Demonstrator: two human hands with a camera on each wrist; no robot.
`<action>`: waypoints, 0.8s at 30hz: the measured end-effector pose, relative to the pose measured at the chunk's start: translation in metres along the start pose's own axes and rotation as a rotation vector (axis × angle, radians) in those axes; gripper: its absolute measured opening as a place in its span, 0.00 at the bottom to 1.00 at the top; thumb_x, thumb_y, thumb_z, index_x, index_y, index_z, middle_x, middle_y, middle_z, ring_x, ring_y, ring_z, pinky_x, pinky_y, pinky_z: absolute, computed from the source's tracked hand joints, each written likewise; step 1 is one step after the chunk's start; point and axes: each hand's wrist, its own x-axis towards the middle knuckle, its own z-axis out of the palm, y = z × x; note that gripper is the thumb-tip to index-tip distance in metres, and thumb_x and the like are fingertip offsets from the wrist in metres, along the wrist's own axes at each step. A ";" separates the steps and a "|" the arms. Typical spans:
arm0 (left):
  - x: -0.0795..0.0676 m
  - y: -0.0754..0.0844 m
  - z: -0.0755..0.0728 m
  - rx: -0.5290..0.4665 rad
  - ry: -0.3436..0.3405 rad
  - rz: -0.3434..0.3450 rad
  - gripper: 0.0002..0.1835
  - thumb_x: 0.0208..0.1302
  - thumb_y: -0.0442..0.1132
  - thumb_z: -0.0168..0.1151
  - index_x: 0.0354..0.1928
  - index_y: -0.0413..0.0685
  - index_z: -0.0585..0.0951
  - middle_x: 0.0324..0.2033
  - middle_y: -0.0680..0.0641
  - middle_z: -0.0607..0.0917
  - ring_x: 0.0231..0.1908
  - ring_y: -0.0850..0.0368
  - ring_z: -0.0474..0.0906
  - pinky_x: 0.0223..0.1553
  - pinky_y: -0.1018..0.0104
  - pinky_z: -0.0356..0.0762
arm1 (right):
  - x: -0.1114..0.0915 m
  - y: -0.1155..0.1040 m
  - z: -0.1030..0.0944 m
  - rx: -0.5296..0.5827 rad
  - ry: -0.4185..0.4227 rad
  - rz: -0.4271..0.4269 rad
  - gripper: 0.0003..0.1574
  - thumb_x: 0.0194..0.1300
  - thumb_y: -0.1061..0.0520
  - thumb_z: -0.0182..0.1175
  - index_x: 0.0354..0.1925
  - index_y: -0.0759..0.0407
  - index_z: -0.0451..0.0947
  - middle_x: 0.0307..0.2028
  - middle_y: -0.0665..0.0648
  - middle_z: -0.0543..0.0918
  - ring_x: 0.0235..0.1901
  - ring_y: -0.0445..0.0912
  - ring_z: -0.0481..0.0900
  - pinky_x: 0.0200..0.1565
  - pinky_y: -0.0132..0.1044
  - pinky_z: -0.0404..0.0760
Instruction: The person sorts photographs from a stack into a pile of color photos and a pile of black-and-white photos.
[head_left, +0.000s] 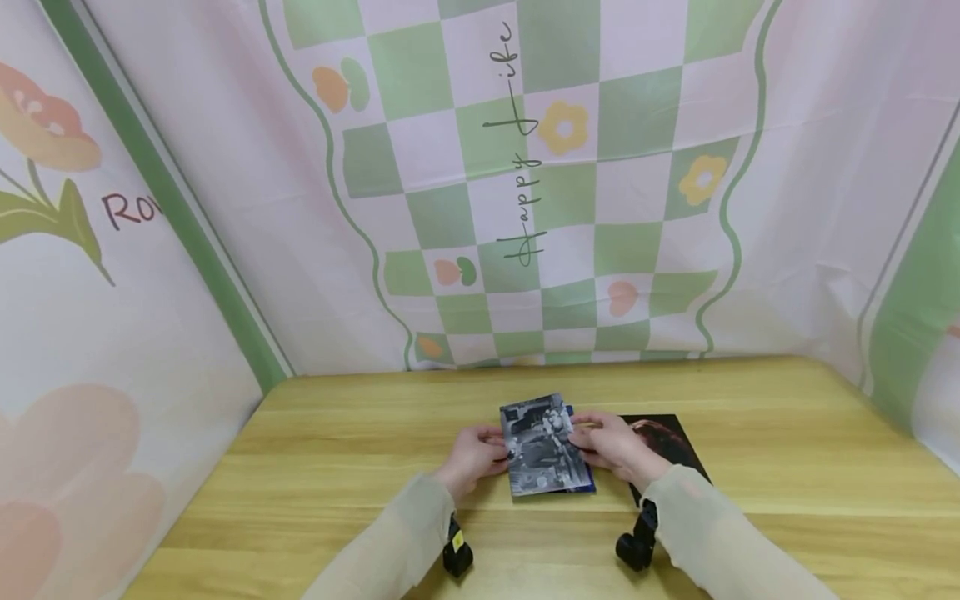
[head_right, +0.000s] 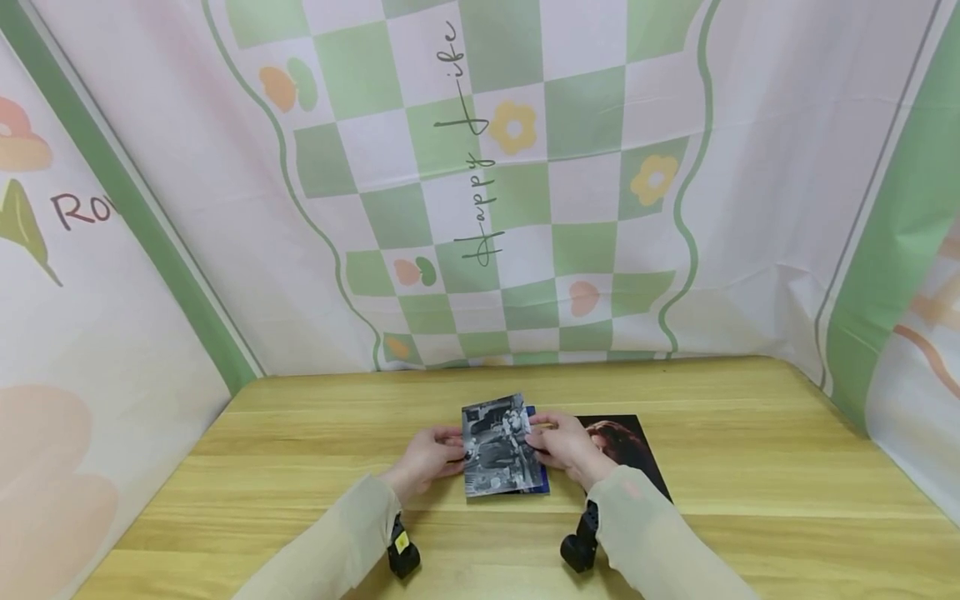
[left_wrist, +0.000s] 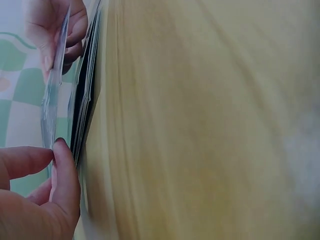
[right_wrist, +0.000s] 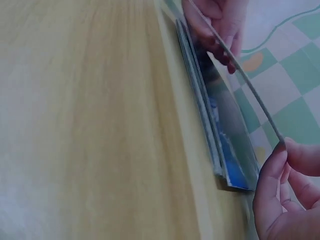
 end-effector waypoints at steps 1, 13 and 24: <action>0.000 0.000 0.000 0.002 0.002 -0.002 0.19 0.59 0.21 0.54 0.54 0.26 0.73 0.35 0.44 0.78 0.31 0.59 0.76 0.36 0.66 0.85 | 0.000 0.000 0.000 -0.010 0.004 -0.005 0.28 0.67 0.64 0.54 0.63 0.71 0.62 0.59 0.74 0.67 0.39 0.41 0.78 0.38 0.33 0.83; 0.002 -0.003 -0.013 0.051 0.002 -0.004 0.22 0.59 0.21 0.55 0.57 0.29 0.73 0.36 0.43 0.79 0.29 0.61 0.76 0.31 0.71 0.83 | -0.006 -0.005 0.012 -0.116 0.046 -0.055 0.26 0.62 0.69 0.59 0.57 0.76 0.67 0.43 0.70 0.79 0.34 0.46 0.81 0.34 0.39 0.86; -0.002 -0.001 -0.039 0.089 -0.053 -0.004 0.23 0.62 0.24 0.55 0.60 0.30 0.71 0.37 0.42 0.79 0.29 0.61 0.76 0.32 0.74 0.83 | -0.007 -0.010 0.030 -0.079 0.045 -0.068 0.23 0.62 0.69 0.58 0.56 0.75 0.69 0.43 0.69 0.78 0.35 0.47 0.81 0.35 0.40 0.87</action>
